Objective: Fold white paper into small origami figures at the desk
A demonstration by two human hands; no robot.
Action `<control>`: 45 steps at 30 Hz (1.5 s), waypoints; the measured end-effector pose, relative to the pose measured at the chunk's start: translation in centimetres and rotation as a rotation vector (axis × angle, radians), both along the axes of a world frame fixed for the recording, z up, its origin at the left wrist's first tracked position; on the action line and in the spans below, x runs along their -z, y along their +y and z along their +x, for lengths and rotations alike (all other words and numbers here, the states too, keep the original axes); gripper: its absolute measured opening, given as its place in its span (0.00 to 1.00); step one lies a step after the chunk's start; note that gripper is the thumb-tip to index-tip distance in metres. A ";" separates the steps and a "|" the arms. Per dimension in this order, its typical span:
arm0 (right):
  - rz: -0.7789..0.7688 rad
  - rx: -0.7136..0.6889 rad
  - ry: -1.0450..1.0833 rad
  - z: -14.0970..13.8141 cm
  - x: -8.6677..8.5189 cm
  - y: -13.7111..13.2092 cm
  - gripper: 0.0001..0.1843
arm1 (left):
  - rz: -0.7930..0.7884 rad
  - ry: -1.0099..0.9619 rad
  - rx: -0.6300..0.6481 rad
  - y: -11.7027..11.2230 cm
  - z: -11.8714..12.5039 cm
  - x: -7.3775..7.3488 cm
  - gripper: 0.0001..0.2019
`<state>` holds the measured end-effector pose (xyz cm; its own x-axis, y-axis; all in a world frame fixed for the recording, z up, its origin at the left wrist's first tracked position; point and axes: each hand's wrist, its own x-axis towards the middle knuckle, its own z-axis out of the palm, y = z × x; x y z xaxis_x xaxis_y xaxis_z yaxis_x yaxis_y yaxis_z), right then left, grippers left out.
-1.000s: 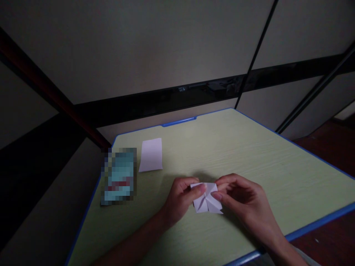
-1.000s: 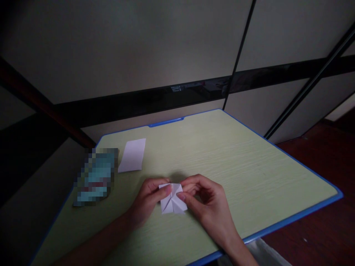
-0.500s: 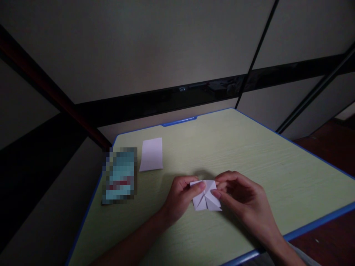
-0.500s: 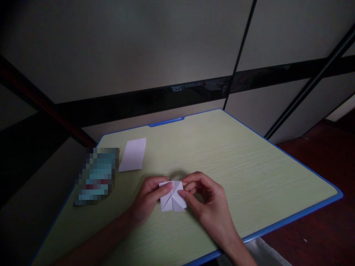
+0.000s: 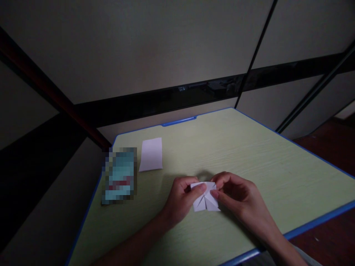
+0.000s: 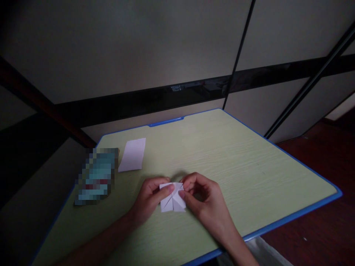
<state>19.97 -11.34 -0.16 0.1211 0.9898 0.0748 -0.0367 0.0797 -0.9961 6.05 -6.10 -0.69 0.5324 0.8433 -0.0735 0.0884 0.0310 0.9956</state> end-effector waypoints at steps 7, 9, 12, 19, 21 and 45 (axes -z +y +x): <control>0.074 -0.031 -0.139 0.0 0.4 -0.2 0.04 | -0.039 0.023 -0.038 -0.2 0.3 -0.1 0.14; 0.107 -0.034 -0.171 0.0 0.3 -0.2 0.06 | -0.062 0.019 -0.042 -0.2 0.4 -0.2 0.14; 0.173 -0.012 -0.203 0.0 0.1 -0.2 0.07 | -0.066 0.007 -0.063 -0.2 0.4 -0.3 0.14; 0.272 0.102 -0.309 0.0 0.2 -0.3 0.09 | -0.187 -0.065 -0.095 0.1 0.5 -0.3 0.10; 0.282 0.120 -0.318 0.0 0.2 -0.3 0.08 | -0.231 -0.069 -0.064 0.1 0.6 -0.2 0.11; 0.510 0.015 -0.498 0.1 0.5 -0.7 0.16 | -0.226 -0.127 -0.052 0.0 0.3 0.1 0.10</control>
<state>20.08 -12.07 -0.67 -0.0343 0.8154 0.5779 0.4180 0.5370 -0.7328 6.34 -6.06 -0.76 0.5058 0.8394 -0.1987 -0.0440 0.2551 0.9659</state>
